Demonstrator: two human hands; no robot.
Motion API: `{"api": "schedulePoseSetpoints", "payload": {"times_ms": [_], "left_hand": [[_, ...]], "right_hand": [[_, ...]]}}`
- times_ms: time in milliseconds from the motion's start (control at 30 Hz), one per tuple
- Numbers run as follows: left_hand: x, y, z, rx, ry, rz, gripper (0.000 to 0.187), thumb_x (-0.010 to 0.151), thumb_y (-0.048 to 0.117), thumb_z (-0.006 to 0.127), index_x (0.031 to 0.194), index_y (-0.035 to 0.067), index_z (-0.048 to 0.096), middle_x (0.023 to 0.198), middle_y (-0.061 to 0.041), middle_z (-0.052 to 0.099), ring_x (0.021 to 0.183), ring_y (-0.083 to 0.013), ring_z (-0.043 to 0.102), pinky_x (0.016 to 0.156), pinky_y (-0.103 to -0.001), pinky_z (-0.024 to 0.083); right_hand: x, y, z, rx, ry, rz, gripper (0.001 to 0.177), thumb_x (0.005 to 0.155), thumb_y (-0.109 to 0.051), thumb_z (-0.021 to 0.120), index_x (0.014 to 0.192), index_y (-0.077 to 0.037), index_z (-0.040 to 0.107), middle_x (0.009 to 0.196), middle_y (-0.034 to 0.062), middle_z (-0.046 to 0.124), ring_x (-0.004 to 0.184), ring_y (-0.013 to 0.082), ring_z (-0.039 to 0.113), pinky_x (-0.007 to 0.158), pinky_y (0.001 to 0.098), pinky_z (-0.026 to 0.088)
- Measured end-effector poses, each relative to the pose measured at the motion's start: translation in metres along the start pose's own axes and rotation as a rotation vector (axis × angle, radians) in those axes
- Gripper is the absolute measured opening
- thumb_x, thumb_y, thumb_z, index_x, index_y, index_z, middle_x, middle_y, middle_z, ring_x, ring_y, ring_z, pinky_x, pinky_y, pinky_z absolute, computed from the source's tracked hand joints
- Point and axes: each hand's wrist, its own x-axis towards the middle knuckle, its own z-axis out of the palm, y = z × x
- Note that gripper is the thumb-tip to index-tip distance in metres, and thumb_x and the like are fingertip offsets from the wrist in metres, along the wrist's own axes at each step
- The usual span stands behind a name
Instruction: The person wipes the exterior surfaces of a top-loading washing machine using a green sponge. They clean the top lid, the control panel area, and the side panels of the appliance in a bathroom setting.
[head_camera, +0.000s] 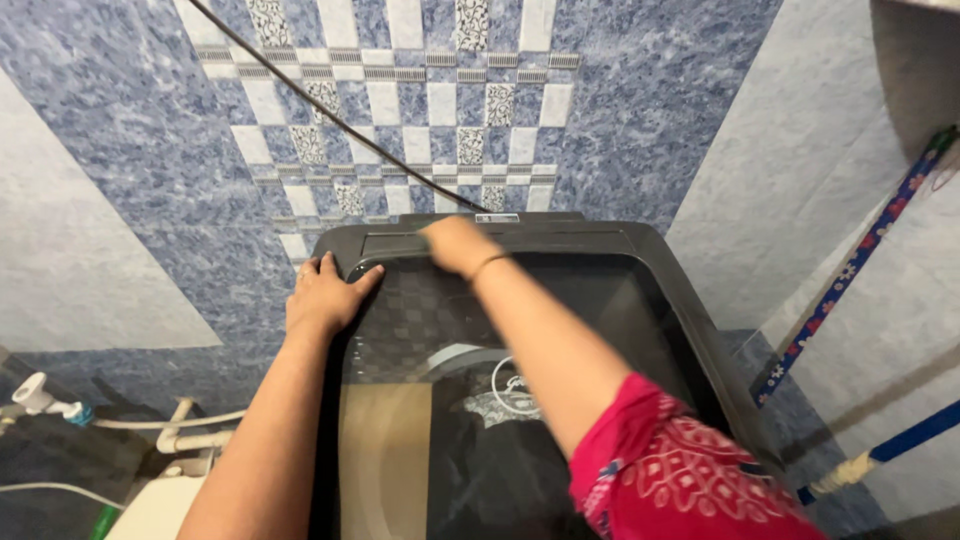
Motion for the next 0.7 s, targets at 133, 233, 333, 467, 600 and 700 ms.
{"api": "schedulePoseSetpoints", "payload": {"times_ms": [133,233,333,467,600,700], "left_hand": [[-0.004,0.003,-0.005,-0.016,0.0,0.001,0.107,0.079,0.079,0.061,0.157,0.009,0.038,0.164,-0.017,0.031,0.151,-0.032,0.032,0.117,-0.047,0.034],[-0.007,0.003,-0.007,-0.017,-0.005,-0.006,0.107,0.08,0.079,0.061,0.157,0.009,0.038,0.164,-0.018,0.031,0.15,-0.0328,0.033,0.116,-0.047,0.035],[-0.008,0.004,-0.007,-0.037,-0.008,-0.016,0.106,0.079,0.078,0.061,0.157,0.01,0.038,0.164,-0.017,0.032,0.149,-0.0326,0.034,0.116,-0.046,0.036],[-0.006,0.005,-0.004,-0.006,0.018,-0.003,0.106,0.08,0.079,0.062,0.156,0.009,0.038,0.163,-0.018,0.032,0.15,-0.0327,0.031,0.116,-0.047,0.034],[-0.005,0.003,-0.003,-0.021,0.024,0.007,0.106,0.079,0.078,0.062,0.156,0.009,0.039,0.163,-0.017,0.034,0.151,-0.0317,0.032,0.116,-0.047,0.035],[-0.005,0.003,-0.002,-0.026,0.022,0.011,0.107,0.079,0.078,0.063,0.156,0.008,0.039,0.163,-0.018,0.033,0.151,-0.032,0.031,0.116,-0.047,0.035]], "right_hand": [[-0.082,0.136,-0.045,-0.103,-0.103,0.316,0.04,0.082,-0.01,0.061,0.117,-0.023,0.076,0.112,0.0155,0.073,0.104,0.0381,0.07,0.089,0.0497,0.055],[-0.157,0.227,-0.076,-0.105,-0.044,0.428,0.045,0.083,-0.009,0.06,0.122,-0.024,0.076,0.116,0.018,0.073,0.108,0.0385,0.07,0.094,0.0473,0.055],[-0.195,0.265,-0.09,-0.198,-0.026,0.544,0.048,0.081,-0.008,0.061,0.124,-0.023,0.076,0.116,0.0194,0.074,0.107,0.0401,0.071,0.096,0.0476,0.055],[-0.143,0.22,-0.082,-0.349,-0.237,0.506,0.035,0.09,-0.021,0.06,0.122,-0.022,0.076,0.12,0.0172,0.073,0.11,0.0397,0.07,0.094,0.0491,0.055],[-0.049,0.084,-0.034,-0.196,-0.105,0.091,0.047,0.082,-0.012,0.062,0.128,-0.019,0.072,0.118,0.0172,0.072,0.107,0.0378,0.07,0.094,0.0473,0.055],[-0.004,-0.02,-0.003,-0.132,-0.037,0.039,0.036,0.094,-0.013,0.058,0.125,-0.018,0.074,0.109,0.0187,0.074,0.101,0.0384,0.071,0.091,0.0485,0.055]]}}
